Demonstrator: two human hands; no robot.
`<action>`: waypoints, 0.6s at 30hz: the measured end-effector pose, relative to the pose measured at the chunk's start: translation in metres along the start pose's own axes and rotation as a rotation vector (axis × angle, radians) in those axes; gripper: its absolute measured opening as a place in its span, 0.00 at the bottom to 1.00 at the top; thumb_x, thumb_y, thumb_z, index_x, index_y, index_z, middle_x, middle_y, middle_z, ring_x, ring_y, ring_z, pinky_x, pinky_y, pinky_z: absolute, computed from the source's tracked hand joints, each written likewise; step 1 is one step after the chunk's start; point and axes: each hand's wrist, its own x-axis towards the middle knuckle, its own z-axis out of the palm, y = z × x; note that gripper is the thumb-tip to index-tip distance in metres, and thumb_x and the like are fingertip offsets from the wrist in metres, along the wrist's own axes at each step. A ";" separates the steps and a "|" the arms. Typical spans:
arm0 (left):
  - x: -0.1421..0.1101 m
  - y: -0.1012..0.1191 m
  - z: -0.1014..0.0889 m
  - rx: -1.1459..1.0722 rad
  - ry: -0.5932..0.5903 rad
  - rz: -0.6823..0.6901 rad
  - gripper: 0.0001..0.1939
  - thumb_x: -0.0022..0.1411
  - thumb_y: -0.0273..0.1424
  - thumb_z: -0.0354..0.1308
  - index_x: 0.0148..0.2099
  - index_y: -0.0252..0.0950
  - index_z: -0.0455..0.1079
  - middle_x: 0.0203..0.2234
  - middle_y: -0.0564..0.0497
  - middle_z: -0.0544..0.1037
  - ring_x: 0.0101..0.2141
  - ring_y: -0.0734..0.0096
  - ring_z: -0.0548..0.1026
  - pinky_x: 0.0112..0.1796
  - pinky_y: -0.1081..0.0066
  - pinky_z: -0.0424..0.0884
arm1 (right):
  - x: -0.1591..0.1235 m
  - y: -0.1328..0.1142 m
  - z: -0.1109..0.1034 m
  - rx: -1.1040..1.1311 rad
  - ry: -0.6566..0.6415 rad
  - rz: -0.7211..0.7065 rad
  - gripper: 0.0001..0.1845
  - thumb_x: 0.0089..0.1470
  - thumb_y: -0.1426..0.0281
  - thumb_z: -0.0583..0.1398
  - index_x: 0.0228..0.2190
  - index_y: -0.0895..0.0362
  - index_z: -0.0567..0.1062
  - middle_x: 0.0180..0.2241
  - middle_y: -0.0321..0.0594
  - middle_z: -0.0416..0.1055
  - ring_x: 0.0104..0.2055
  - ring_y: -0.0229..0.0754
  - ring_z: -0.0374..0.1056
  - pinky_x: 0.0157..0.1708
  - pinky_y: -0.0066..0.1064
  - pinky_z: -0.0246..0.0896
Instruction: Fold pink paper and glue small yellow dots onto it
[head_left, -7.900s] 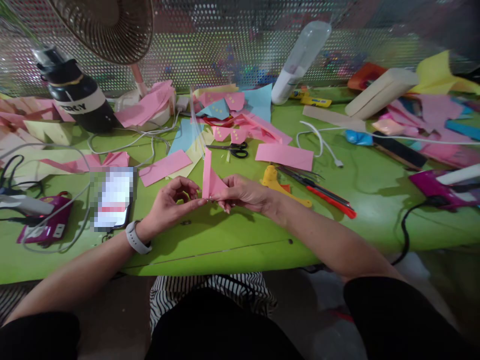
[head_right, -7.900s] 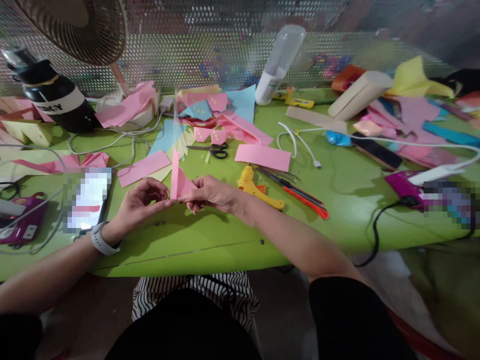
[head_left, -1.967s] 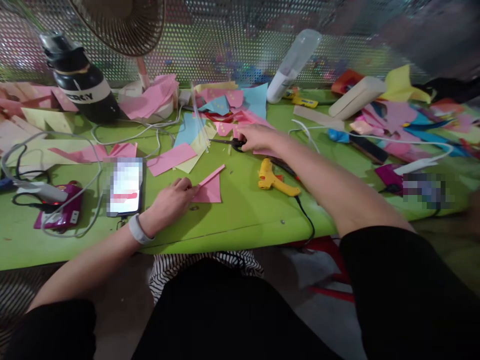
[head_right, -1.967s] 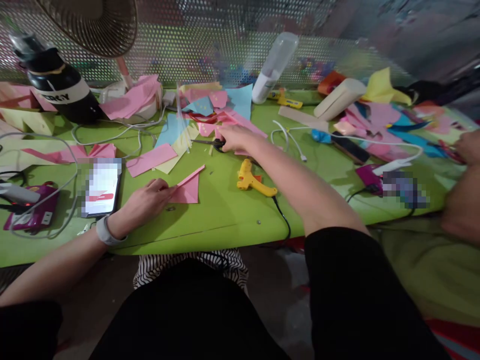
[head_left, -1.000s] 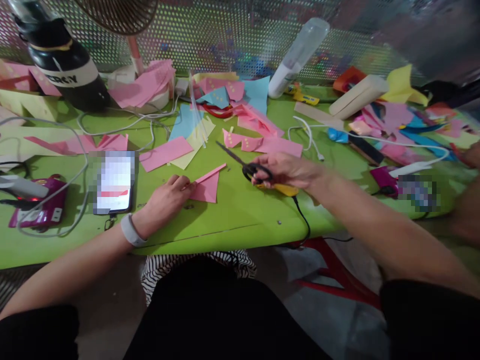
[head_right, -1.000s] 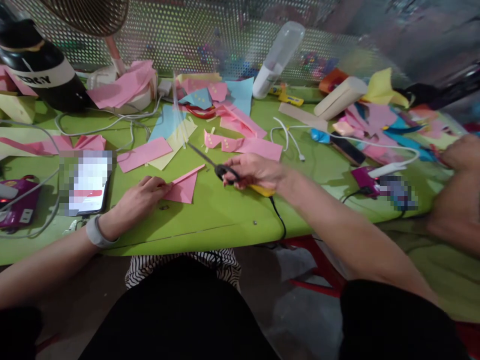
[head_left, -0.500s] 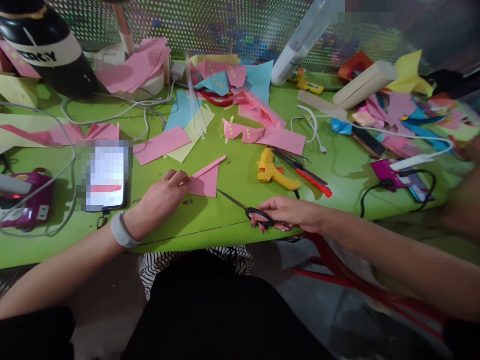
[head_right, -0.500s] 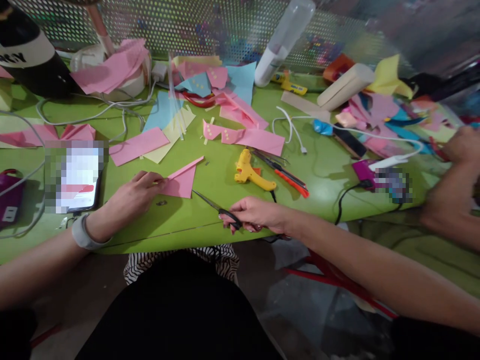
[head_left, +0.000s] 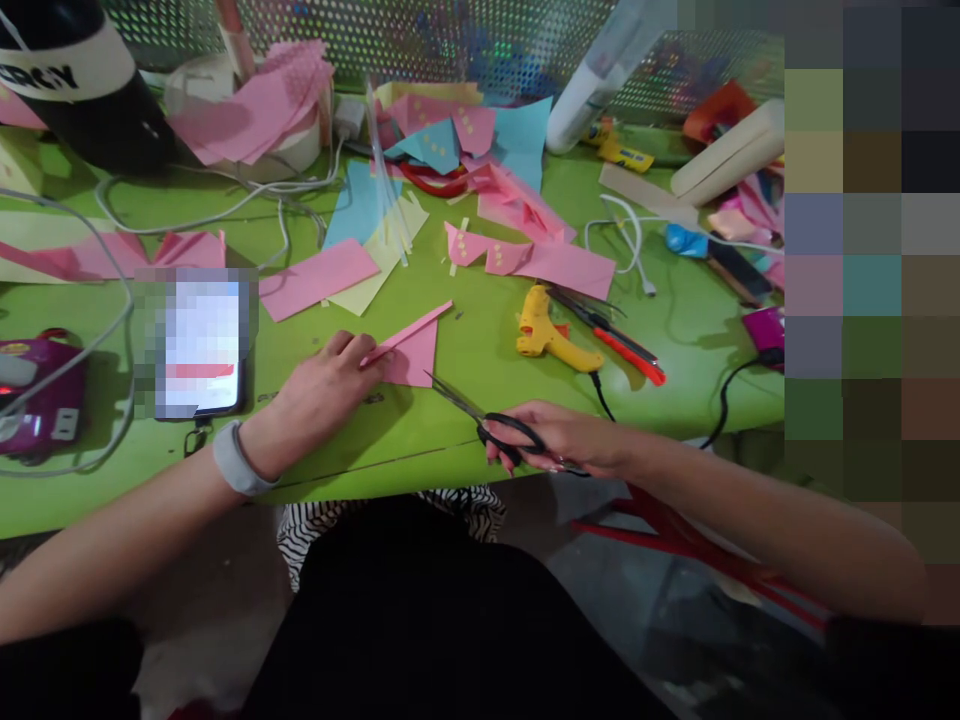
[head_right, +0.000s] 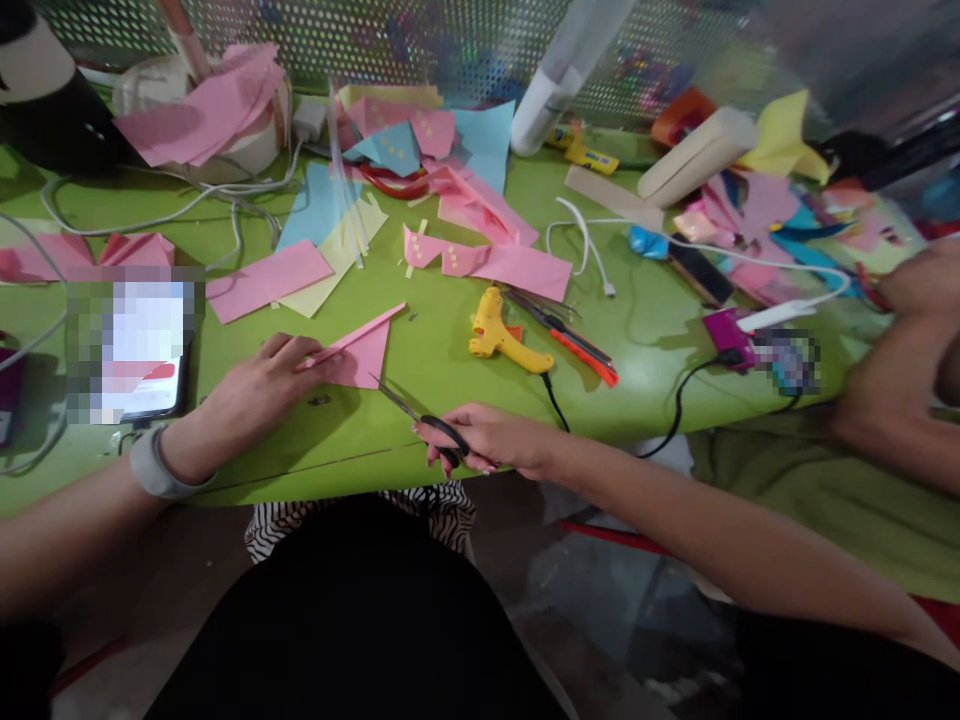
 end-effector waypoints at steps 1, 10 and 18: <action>0.000 0.000 0.000 -0.002 0.000 -0.002 0.20 0.68 0.20 0.44 0.57 0.34 0.68 0.46 0.39 0.71 0.44 0.56 0.68 0.35 0.64 0.75 | 0.001 0.000 0.001 -0.002 0.002 -0.004 0.29 0.47 0.46 0.64 0.27 0.62 0.75 0.22 0.37 0.72 0.12 0.24 0.48 0.14 0.26 0.34; 0.001 -0.001 0.004 0.005 0.016 -0.019 0.23 0.66 0.18 0.45 0.59 0.37 0.67 0.46 0.41 0.71 0.44 0.57 0.69 0.32 0.67 0.73 | 0.004 -0.004 0.013 -0.013 0.059 -0.003 0.28 0.47 0.46 0.65 0.26 0.60 0.75 0.22 0.37 0.71 0.12 0.25 0.49 0.12 0.26 0.37; 0.001 0.003 0.005 0.013 0.040 -0.044 0.20 0.68 0.25 0.46 0.60 0.39 0.67 0.47 0.41 0.72 0.44 0.55 0.70 0.38 0.62 0.71 | 0.006 0.003 0.013 0.008 0.077 -0.040 0.27 0.46 0.46 0.65 0.26 0.60 0.74 0.22 0.37 0.71 0.13 0.25 0.48 0.11 0.26 0.37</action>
